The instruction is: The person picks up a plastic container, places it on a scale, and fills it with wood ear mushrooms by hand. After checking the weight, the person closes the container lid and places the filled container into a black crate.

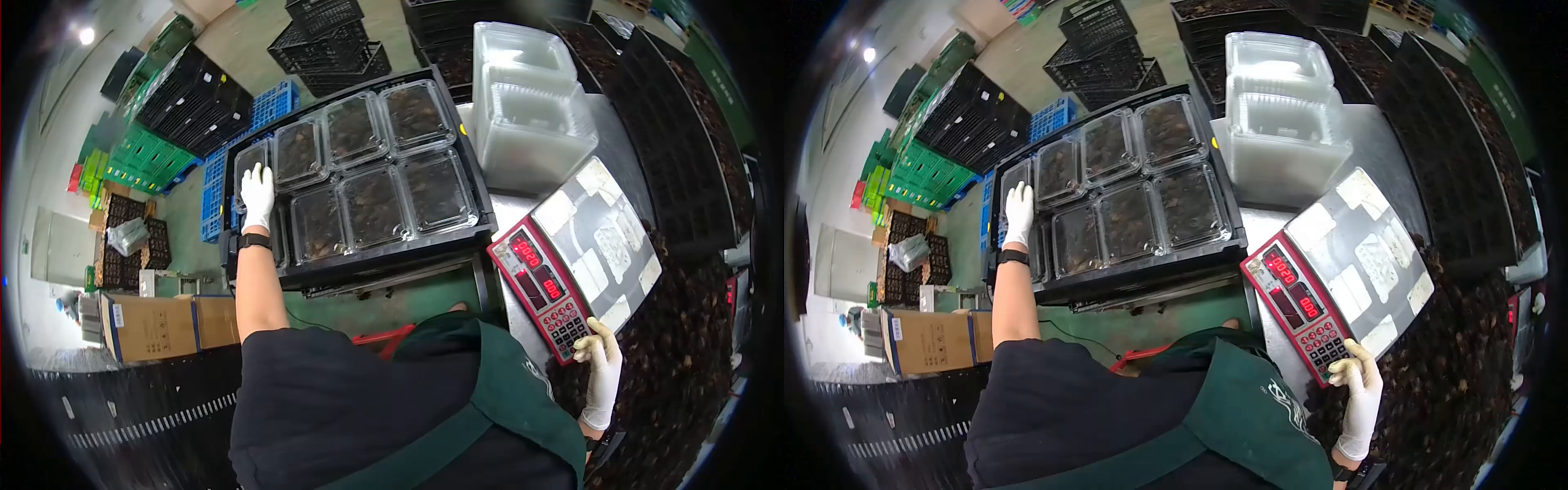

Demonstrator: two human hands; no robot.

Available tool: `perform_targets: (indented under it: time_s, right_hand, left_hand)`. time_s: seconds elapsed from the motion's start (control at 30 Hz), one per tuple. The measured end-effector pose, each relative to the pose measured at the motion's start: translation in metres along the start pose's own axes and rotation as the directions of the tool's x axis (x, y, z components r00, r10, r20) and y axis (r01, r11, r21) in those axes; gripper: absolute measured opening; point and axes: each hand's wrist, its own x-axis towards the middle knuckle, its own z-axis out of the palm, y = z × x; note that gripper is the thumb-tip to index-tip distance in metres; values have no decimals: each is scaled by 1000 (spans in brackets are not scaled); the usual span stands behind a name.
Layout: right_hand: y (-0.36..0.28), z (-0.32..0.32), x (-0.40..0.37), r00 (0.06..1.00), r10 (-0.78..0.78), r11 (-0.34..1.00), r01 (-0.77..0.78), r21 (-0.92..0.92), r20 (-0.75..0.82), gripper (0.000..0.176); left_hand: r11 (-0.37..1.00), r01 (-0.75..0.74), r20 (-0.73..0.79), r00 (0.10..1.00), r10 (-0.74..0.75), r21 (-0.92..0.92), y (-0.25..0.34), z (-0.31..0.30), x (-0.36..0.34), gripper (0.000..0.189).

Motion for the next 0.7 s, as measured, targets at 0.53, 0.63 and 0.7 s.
perform_targets:
  time_s: [0.53,0.63,0.7]
  right_hand:
    - [31,-31,-39,977,8,999,1,43,-214,38]
    - [36,-48,-51,976,-61,988,88,126,-208,32]
    - [53,-68,-60,962,-78,988,110,110,-260,32]
  left_hand:
    - [333,-832,-254,473,844,-444,466,-100,-56,18]
    - [396,-828,-94,466,880,-397,463,-111,-50,12]
    - [469,-656,5,579,815,-591,474,-135,-52,15]
